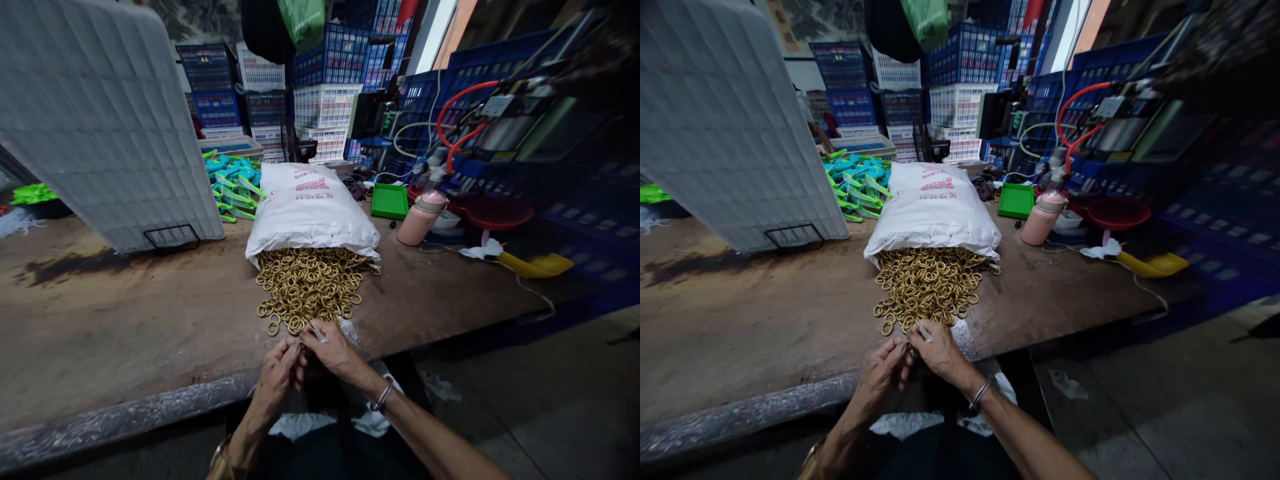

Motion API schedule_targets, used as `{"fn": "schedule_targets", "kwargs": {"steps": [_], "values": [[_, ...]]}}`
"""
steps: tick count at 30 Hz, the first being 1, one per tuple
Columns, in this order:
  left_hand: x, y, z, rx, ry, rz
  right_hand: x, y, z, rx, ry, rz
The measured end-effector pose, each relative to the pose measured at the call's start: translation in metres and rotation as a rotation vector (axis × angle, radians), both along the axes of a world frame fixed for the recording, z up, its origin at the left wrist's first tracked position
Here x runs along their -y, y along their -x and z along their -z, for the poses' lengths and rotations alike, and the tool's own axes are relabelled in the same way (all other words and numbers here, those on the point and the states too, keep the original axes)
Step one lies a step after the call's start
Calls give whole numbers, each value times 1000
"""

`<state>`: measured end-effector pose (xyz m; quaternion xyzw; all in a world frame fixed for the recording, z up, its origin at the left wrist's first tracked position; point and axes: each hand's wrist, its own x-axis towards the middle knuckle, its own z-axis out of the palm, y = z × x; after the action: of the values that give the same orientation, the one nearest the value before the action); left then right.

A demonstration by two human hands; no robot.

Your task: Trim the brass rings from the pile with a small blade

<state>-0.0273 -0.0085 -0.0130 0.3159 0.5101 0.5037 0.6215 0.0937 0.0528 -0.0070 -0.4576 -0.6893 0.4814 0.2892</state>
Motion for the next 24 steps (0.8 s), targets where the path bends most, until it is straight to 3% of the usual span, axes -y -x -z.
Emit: {"fn": "schedule_targets", "kwargs": {"steps": [5,9,15,24], "values": [[6,0,1,117,0,-22,1,-2,0,9,-30,-39],[8,0,1,168,-26,-37,1,-6,5,152,-129,17],[5,-3,5,90,-30,-85,10,-9,6,376,-306,-158],[5,0,15,3,-61,-75,15,-8,5,594,-377,-218]]}}
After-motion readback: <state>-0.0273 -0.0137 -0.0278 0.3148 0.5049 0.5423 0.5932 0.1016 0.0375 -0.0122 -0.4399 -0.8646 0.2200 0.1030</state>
